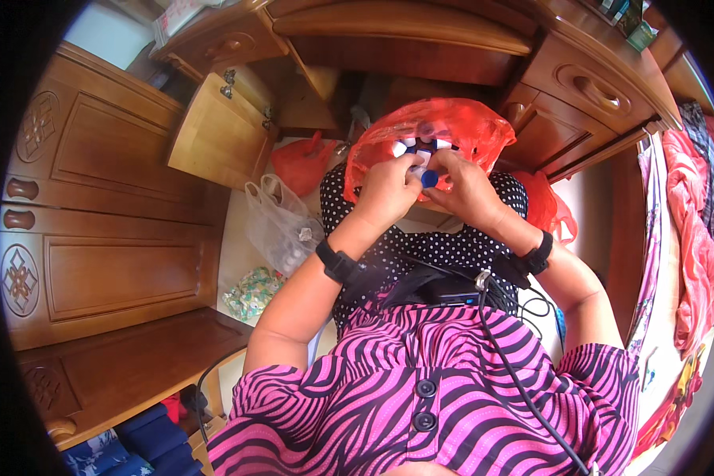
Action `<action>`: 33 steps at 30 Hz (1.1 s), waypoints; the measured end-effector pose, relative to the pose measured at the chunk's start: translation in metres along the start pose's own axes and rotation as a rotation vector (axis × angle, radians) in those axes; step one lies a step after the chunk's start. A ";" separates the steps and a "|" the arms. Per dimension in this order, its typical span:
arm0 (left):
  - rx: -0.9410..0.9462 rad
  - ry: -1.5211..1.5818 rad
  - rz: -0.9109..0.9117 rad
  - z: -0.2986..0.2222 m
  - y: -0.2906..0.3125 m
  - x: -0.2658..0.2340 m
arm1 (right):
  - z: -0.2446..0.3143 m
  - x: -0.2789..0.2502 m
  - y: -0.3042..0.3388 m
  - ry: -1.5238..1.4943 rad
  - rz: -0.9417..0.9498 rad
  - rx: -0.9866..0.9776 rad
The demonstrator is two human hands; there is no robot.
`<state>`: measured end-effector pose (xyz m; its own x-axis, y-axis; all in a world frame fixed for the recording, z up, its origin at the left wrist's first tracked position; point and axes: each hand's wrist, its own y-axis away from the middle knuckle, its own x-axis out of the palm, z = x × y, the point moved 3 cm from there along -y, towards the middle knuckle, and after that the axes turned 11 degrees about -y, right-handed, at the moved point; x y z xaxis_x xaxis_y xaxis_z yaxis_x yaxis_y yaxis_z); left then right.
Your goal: Sorting small items from a red plastic bag onto a vanity desk.
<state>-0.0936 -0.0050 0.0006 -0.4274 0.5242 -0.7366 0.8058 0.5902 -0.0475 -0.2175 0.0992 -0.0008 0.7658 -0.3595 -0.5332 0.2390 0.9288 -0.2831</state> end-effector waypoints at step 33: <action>0.135 0.104 -0.192 -0.004 0.004 0.004 | -0.009 -0.013 -0.009 -0.802 0.102 0.423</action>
<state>-0.0937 0.0016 0.0004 -0.6122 0.4747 -0.6323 0.7501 0.6016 -0.2746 -0.2356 0.0950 0.0013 0.9429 -0.2506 0.2196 0.2249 0.9649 0.1354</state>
